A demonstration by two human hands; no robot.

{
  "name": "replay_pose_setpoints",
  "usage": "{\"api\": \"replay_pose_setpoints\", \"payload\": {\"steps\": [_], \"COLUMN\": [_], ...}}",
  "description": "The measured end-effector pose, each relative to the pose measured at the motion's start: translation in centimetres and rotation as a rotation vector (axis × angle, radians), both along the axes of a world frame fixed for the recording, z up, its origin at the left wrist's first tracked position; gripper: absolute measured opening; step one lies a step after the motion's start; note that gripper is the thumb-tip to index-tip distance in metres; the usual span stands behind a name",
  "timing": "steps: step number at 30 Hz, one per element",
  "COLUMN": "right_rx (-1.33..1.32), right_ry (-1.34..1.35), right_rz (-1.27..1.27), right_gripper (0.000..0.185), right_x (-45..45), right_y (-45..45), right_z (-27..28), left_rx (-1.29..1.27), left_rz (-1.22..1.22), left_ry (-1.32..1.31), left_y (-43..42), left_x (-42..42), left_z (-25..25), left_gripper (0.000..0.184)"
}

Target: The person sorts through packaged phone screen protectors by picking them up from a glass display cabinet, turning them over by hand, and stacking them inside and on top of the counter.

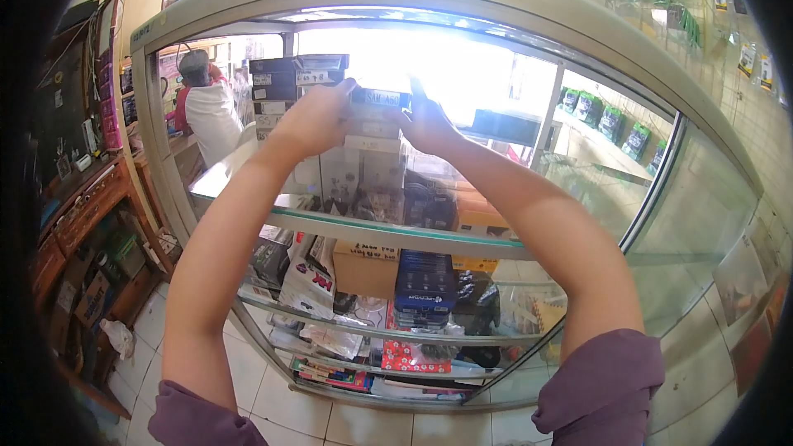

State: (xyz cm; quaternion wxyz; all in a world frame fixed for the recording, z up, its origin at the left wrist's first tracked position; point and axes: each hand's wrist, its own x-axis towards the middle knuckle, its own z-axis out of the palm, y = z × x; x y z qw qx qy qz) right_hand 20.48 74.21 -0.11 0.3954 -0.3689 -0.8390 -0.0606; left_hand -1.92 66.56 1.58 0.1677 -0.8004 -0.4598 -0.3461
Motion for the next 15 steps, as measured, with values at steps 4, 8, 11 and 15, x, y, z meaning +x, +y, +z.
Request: {"api": "replay_pose_setpoints", "payload": {"steps": [4,8,11,15], "right_rx": [-0.096,-0.598,-0.447,-0.259], "right_ry": [0.052,-0.179,-0.327,-0.246], "right_rz": [-0.063,-0.171,-0.294,-0.273], "right_gripper": [0.112,0.129,0.118,0.088], "right_x": [0.3,0.9,1.2,2.2], "right_y": [-0.3,-4.5,-9.1,-18.1], "right_z": [-0.1,1.9,1.3,-0.5], "left_rx": [-0.208,-0.365,-0.301,-0.451], "left_rz": [-0.107,0.067,0.144,0.21], "left_ry": [0.027,0.104,0.272,0.222], "left_y": [-2.6,-7.4,-11.7,-18.3], "left_x": [-1.1,0.0,1.4,3.5], "left_z": [-0.2,-1.3,-1.8,-2.4], "left_gripper": [0.052,0.042,0.05,0.059]}}
